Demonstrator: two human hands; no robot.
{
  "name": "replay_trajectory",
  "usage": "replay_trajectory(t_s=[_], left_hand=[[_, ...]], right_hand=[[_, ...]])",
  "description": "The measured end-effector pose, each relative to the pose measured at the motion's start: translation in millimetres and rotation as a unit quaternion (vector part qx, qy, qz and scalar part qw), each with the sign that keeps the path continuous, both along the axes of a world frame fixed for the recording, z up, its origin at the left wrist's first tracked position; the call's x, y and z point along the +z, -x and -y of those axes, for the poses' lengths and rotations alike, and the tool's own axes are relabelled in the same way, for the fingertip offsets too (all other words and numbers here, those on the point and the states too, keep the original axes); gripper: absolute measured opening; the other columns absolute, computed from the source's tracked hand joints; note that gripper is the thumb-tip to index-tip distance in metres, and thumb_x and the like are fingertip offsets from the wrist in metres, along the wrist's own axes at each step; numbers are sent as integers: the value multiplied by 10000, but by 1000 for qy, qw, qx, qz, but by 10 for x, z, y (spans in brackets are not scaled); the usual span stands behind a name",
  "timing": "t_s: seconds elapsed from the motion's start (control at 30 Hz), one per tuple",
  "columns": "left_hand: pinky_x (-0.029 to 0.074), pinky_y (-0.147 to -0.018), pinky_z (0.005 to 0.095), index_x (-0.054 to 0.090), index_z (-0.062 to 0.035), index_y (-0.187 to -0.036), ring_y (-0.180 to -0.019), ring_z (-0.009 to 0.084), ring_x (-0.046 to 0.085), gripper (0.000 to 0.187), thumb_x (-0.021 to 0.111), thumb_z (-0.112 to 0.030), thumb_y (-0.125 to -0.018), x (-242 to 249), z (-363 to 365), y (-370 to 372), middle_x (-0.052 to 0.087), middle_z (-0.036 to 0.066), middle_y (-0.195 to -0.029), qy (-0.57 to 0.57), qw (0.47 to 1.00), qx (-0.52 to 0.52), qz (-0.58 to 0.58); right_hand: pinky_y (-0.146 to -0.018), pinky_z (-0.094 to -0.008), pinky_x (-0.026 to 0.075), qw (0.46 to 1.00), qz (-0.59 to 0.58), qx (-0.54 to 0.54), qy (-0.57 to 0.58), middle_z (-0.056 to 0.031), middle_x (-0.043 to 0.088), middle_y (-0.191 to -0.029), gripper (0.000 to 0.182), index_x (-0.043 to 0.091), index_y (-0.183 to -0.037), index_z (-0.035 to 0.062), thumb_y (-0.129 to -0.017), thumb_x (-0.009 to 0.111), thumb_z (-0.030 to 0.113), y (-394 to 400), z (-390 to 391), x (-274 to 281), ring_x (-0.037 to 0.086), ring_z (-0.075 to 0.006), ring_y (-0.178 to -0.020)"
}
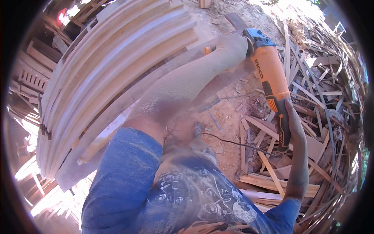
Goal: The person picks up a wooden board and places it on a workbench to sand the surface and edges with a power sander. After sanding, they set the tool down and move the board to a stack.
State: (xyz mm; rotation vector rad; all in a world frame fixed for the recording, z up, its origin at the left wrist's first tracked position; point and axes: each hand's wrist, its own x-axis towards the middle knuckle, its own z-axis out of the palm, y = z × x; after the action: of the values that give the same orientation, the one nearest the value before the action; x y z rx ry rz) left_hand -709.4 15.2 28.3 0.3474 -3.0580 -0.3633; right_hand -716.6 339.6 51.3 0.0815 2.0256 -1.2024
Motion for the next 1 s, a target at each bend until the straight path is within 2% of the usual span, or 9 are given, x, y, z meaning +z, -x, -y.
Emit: replay_trajectory(t_s=[0.03,0.13,0.2,0.33,0.43,0.57,0.63,0.8,1.0], left_hand=[[584,-767,336,740,-89,-1032,-954,222,737,234,731,-198,-825,-39,-8,-75,760,77,-1002,28,999,-4,30],[584,-770,355,720,-78,-984,-941,225,738,159,693,-112,-831,-47,49,-673,759,82,-966,-55,996,65,-26],[589,-711,358,689,-71,-962,-883,238,743,143,679,-98,-822,-61,133,-1349,752,104,-901,2,996,79,-33],[577,-643,397,640,-15,-974,-777,292,729,200,657,-112,-801,-89,462,-2893,720,146,-813,-49,986,157,10],[574,-631,418,630,-1,-985,-749,318,721,217,645,-116,-802,-47,652,-4018,705,169,-786,-83,966,242,44],[574,-637,434,626,-5,-984,-772,323,724,200,644,-119,-821,-8,743,-5351,701,182,-784,-105,935,330,71],[579,-662,391,607,-7,-969,-787,290,732,202,666,-117,-810,36,786,-5951,708,151,-788,-79,923,366,94],[578,-694,411,604,-9,-956,-803,318,729,196,662,-122,-807,-11,875,-7161,717,167,-822,-52,880,467,75],[548,-723,495,653,-37,-950,-803,383,700,166,648,-129,-813,-96,975,-8243,716,193,-867,-57,825,561,36]], right_hand=[[-429,-293,484,1000,-1,-4,-1,-57,593,-685,546,546,-1042,70,-991,457,606,-37,54,20,582,-158,-492],[-440,-294,496,999,17,47,12,-64,595,-689,526,533,-1072,76,-1005,433,588,-270,-3,-155,591,-161,-502],[-463,-283,501,994,22,104,24,-66,602,-742,504,526,-1132,74,-1017,431,556,-630,103,-160,596,-149,-540],[-537,-244,497,971,62,223,65,-61,616,-955,529,502,-1303,54,-1015,497,497,-1674,656,5,601,-112,-691],[-542,-280,537,946,70,308,71,-89,625,-899,579,456,-1321,69,-993,522,541,-2381,1024,-62,631,-152,-640],[-660,-275,534,916,92,385,72,-84,597,-1049,615,423,-1371,76,-981,549,536,-3190,1448,-133,616,-136,-789],[-662,-272,528,896,83,432,67,-80,600,-1025,610,421,-1369,68,-985,546,526,-3499,1644,-256,614,-131,-794],[-1121,-364,334,839,127,525,63,-152,492,-1416,663,291,-1502,-13,-1019,541,367,-4372,2306,-188,446,-219,-1324],[-1069,-382,400,782,79,617,31,-222,593,-1290,823,243,-1517,-53,-969,597,448,-5263,3005,-135,564,-300,-1223]])
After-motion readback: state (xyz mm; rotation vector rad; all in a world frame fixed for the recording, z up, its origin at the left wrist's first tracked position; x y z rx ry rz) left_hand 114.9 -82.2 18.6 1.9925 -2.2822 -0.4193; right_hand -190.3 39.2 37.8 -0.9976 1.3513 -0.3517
